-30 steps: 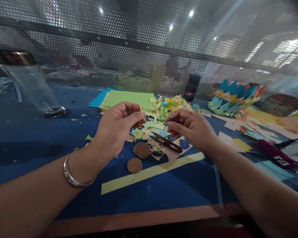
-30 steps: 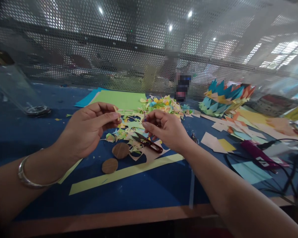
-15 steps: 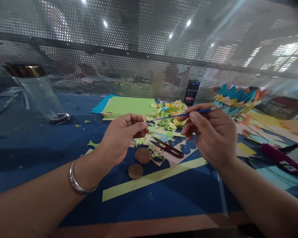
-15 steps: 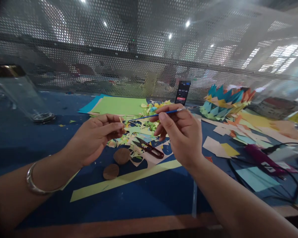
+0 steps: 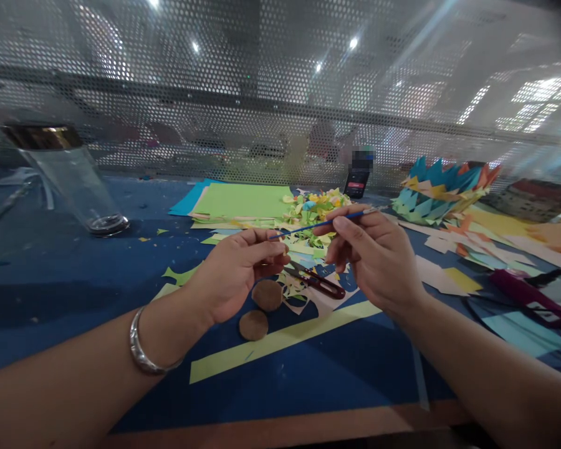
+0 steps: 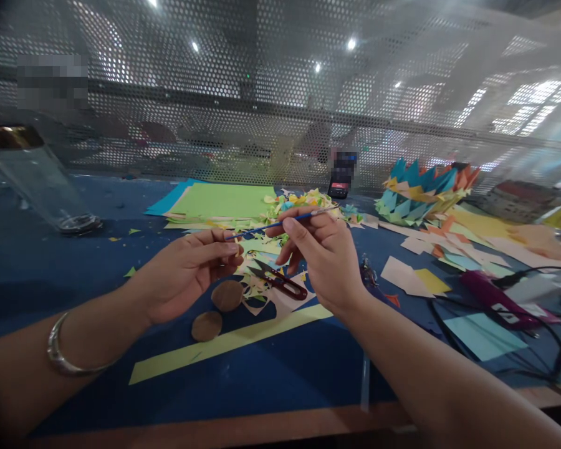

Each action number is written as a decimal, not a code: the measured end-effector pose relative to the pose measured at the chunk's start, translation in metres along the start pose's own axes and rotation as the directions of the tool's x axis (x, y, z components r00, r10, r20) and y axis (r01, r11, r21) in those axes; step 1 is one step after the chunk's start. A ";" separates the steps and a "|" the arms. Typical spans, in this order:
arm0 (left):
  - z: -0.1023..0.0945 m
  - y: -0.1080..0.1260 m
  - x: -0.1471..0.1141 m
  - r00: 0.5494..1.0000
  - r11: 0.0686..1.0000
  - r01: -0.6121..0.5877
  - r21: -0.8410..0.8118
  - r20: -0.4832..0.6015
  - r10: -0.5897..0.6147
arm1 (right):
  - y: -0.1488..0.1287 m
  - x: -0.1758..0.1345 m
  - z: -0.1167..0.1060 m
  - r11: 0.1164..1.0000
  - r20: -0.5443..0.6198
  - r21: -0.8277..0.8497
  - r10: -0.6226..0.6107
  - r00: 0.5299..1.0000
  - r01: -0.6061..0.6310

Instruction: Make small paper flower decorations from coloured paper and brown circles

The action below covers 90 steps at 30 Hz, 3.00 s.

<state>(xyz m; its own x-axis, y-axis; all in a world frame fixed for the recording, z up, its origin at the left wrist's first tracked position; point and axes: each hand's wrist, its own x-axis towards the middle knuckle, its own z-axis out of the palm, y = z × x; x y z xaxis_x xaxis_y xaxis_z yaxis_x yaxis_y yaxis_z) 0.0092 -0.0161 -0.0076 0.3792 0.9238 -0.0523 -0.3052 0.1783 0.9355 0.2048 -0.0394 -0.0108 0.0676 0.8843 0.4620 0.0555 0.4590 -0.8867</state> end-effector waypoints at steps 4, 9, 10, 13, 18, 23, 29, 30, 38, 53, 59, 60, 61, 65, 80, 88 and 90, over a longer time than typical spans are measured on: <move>0.001 0.000 -0.002 1.000 1.000 0.004 -0.021 0.003 -0.004 | 0.001 0.002 -0.002 1.000 -0.009 0.025 0.016 1.000 -0.016; -0.001 0.003 -0.001 0.997 0.995 0.042 -0.085 0.060 -0.037 | -0.001 0.003 -0.004 0.997 -0.014 0.071 0.030 0.999 -0.029; -0.001 0.003 -0.001 0.998 0.994 0.054 -0.095 0.047 -0.050 | -0.002 0.002 -0.004 0.997 -0.014 0.076 0.033 0.999 -0.032; -0.002 0.004 -0.002 0.998 0.996 0.061 -0.070 -0.007 -0.061 | -0.003 0.001 -0.003 0.997 -0.010 0.071 0.038 0.999 -0.037; 0.000 0.009 -0.005 0.998 0.998 0.044 0.046 0.036 -0.046 | -0.002 0.002 -0.004 0.993 -0.011 0.119 0.020 1.000 -0.019; -0.003 0.009 -0.003 0.989 0.982 -0.042 0.187 0.149 0.014 | -0.002 0.002 -0.006 0.989 -0.025 0.145 0.016 1.000 -0.012; -0.003 0.009 -0.003 0.947 0.770 -0.316 0.555 0.235 0.220 | -0.002 0.002 -0.007 0.988 -0.020 0.154 0.019 1.000 -0.016; -0.004 0.010 -0.003 0.937 0.714 -0.347 0.608 0.257 0.237 | -0.002 0.002 -0.007 0.988 -0.014 0.154 0.023 1.000 -0.020; -0.010 0.014 0.000 0.866 0.417 -0.476 0.774 0.332 0.374 | 0.002 0.003 -0.006 0.991 0.040 0.120 0.051 0.998 -0.055; -0.010 0.008 0.005 0.972 0.936 -0.186 0.300 0.193 0.131 | 0.001 0.001 -0.008 0.991 0.140 0.072 0.103 0.985 -0.113; -0.010 0.009 0.004 0.978 0.956 -0.143 0.256 0.184 0.097 | 0.004 0.002 -0.010 0.990 0.183 0.074 0.106 0.977 -0.121; -0.010 0.009 0.004 0.976 0.951 -0.159 0.266 0.189 0.110 | 0.005 0.002 -0.010 0.990 0.190 0.071 0.110 0.976 -0.126; -0.009 0.009 0.003 0.974 0.944 -0.174 0.282 0.191 0.123 | 0.005 0.002 -0.010 0.989 0.197 0.066 0.116 0.973 -0.131; -0.008 0.010 0.002 0.976 0.919 -0.194 0.343 0.161 0.146 | 0.006 0.002 -0.011 0.983 0.210 0.057 0.159 0.965 -0.174; -0.011 0.020 -0.003 0.964 0.911 -0.190 0.366 0.244 0.103 | 0.005 0.003 -0.014 0.988 0.251 0.044 0.131 0.959 -0.146; -0.009 0.023 -0.002 0.980 0.922 -0.130 0.365 0.186 0.065 | 0.006 0.003 -0.013 0.992 0.279 0.028 0.112 0.954 -0.125; -0.010 0.021 -0.001 0.980 0.919 -0.132 0.372 0.191 0.063 | 0.006 0.003 -0.014 0.993 0.288 0.020 0.107 0.952 -0.117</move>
<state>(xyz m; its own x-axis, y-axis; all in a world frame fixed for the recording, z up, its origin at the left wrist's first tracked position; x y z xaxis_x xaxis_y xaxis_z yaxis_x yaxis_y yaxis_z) -0.0067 -0.0099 0.0085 0.5191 0.8515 0.0745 -0.0055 -0.0839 0.9965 0.2189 -0.0353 -0.0141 -0.2170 0.9151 0.3400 0.0269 0.3537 -0.9350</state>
